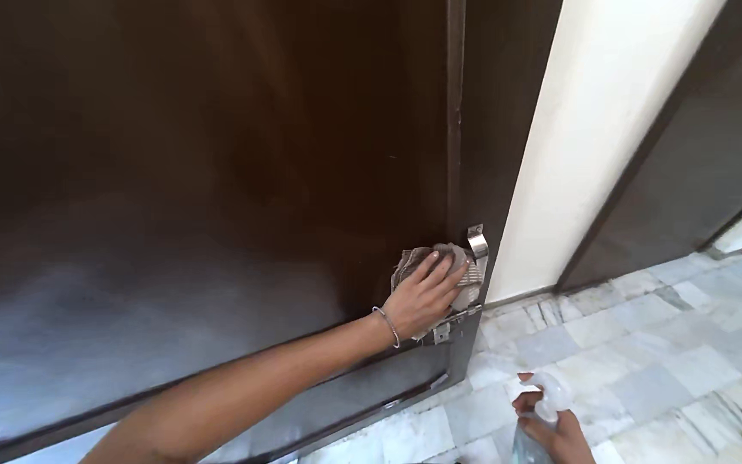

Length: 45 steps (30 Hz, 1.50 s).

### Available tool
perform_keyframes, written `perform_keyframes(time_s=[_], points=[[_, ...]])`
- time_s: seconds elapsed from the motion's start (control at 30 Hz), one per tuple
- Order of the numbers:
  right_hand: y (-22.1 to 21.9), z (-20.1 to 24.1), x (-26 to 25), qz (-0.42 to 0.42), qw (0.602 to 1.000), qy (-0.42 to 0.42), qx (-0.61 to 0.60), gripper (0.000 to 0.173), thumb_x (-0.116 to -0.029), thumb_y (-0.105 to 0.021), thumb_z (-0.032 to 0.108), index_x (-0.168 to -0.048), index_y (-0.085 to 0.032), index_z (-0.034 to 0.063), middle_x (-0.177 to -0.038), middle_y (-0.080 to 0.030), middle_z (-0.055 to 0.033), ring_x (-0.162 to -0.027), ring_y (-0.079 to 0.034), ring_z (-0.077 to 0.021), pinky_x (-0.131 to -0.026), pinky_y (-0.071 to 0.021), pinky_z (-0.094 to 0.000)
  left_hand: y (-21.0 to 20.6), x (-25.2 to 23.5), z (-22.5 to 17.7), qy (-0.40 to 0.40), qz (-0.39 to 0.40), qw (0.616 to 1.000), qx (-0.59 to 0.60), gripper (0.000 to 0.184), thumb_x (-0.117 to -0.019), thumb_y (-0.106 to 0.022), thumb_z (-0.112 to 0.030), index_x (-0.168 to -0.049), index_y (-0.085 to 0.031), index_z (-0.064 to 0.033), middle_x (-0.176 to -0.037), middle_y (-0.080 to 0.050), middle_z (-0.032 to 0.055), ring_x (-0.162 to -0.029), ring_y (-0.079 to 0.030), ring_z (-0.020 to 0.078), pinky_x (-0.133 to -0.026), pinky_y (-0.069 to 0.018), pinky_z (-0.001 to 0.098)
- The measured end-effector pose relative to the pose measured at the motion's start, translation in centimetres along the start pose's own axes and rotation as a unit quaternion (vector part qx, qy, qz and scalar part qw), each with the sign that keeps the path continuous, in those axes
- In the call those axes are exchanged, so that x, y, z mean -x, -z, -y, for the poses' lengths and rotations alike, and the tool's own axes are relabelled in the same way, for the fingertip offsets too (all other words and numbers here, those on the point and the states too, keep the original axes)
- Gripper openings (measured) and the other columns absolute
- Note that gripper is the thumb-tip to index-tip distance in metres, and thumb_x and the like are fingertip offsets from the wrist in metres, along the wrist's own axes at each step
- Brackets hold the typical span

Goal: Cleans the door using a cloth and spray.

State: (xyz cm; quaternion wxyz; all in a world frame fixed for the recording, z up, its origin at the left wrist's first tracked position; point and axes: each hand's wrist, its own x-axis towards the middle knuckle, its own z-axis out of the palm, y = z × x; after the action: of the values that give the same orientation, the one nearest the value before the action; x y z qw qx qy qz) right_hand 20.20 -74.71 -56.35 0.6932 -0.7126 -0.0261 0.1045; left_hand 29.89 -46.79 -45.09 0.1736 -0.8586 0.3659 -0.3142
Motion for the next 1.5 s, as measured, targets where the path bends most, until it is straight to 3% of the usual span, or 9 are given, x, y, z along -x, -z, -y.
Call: perform_keyframes(time_s=[0.17,0.27,0.53,0.67,0.9,1.1,1.2,1.37,1.5], points=[[-0.9,0.9,-0.4,0.004,1.000,0.009,-0.004,0.055,-0.0740,-0.063,-0.004,-0.127,-0.050,-0.0123,-0.091,-0.069,0.0009,-0.083,-0.066,-0.0028,-0.079,-0.0555,-0.0225,-2.0,-0.3,-0.2,-0.107,0.056,0.992,0.045,0.027,-0.0886,-0.064,0.004,-0.113,-0.074,-0.0016,-0.132,-0.068,0.0138,-0.133,-0.058,0.0289,-0.116,-0.0398,0.0478],[-1.0,0.9,-0.4,0.001,1.000,0.014,-0.007,0.055,-0.0747,-0.063,-0.004,-0.128,-0.050,-0.0123,-0.092,-0.069,0.0003,-0.084,-0.066,-0.0036,-0.080,-0.0557,-0.0232,-2.8,-0.8,0.3,-0.114,0.016,0.991,0.072,0.022,-0.0855,-0.066,0.003,-0.105,-0.075,-0.0021,-0.123,-0.072,0.0132,-0.126,-0.063,0.0295,-0.112,-0.0442,0.0458],[-1.1,0.2,0.9,0.008,1.000,0.000,-0.009,0.055,-0.0741,-0.064,-0.003,-0.127,-0.051,-0.0113,-0.091,-0.070,0.0008,-0.083,-0.067,-0.0030,-0.079,-0.0559,-0.0225,-1.6,0.5,-0.9,-0.090,0.108,0.963,0.230,0.011,-0.0898,-0.066,0.001,-0.097,-0.074,0.0008,-0.113,-0.073,0.0169,-0.121,-0.064,0.0369,-0.107,-0.0482,0.0496],[-0.7,0.0,1.1,-0.004,1.000,0.003,-0.009,0.055,-0.0735,-0.064,-0.002,-0.127,-0.051,-0.0118,-0.090,-0.070,0.0004,-0.082,-0.066,-0.0025,-0.079,-0.0554,-0.0222,1.4,1.9,-0.9,-0.028,-0.015,0.987,0.155,0.012,-0.0865,-0.066,-0.003,-0.093,-0.076,-0.0067,-0.113,-0.075,0.0099,-0.115,-0.069,0.0301,-0.102,-0.0531,0.0446],[-1.3,0.5,0.9,-0.010,1.000,-0.002,-0.012,0.057,-0.0731,-0.064,-0.001,-0.128,-0.051,-0.0103,-0.091,-0.069,0.0003,-0.082,-0.066,-0.0030,-0.078,-0.0553,-0.0226,3.1,-1.6,2.0,0.020,-0.060,0.995,0.073,0.017,-0.0851,-0.066,-0.004,-0.099,-0.076,-0.0037,-0.124,-0.071,0.0165,-0.119,-0.065,0.0393,-0.106,-0.0485,0.0502],[-1.7,0.3,1.0,0.000,1.000,-0.004,-0.005,0.059,-0.0725,-0.065,0.001,-0.129,-0.051,-0.0098,-0.091,-0.069,0.0009,-0.083,-0.066,-0.0027,-0.079,-0.0552,-0.0226,0.4,-0.2,0.4,0.019,0.164,0.971,0.171,0.021,-0.0868,-0.067,0.006,-0.107,-0.074,0.0021,-0.126,-0.069,0.0204,-0.128,-0.059,0.0404,-0.110,-0.0455,0.0506],[-1.8,0.3,1.7,0.000,1.000,-0.009,-0.007,0.055,-0.0738,-0.065,-0.001,-0.127,-0.052,-0.0099,-0.091,-0.069,0.0011,-0.082,-0.066,-0.0021,-0.079,-0.0550,-0.0223,-0.6,1.3,-0.3,-0.023,0.086,0.981,0.175,0.016,-0.0846,-0.069,0.003,-0.098,-0.076,-0.0007,-0.120,-0.072,0.0174,-0.122,-0.064,0.0373,-0.104,-0.0510,0.0489],[-1.9,0.6,2.1,-0.013,1.000,-0.020,0.007,0.058,-0.0765,-0.066,-0.004,-0.131,-0.050,-0.0146,-0.095,-0.069,-0.0078,-0.085,-0.065,-0.0074,-0.080,-0.0548,-0.0260,-0.2,1.4,-5.5,-0.125,-0.081,0.972,0.184,0.022,-0.0982,-0.052,-0.004,-0.100,-0.073,-0.0063,-0.126,-0.071,0.0104,-0.121,-0.066,0.0291,-0.105,-0.0499,0.0419],[-1.4,1.2,1.6,-0.028,0.999,-0.025,0.004,0.059,-0.0789,-0.066,-0.004,-0.135,-0.049,-0.0123,-0.097,-0.069,-0.0106,-0.086,-0.065,-0.0105,-0.081,-0.0546,-0.0299,-3.1,-2.9,-7.9,-0.042,-0.025,0.985,0.167,0.024,-0.0877,-0.063,0.007,-0.109,-0.074,0.0024,-0.138,-0.063,0.0208,-0.126,-0.062,0.0396,-0.101,-0.0538,0.0469]])
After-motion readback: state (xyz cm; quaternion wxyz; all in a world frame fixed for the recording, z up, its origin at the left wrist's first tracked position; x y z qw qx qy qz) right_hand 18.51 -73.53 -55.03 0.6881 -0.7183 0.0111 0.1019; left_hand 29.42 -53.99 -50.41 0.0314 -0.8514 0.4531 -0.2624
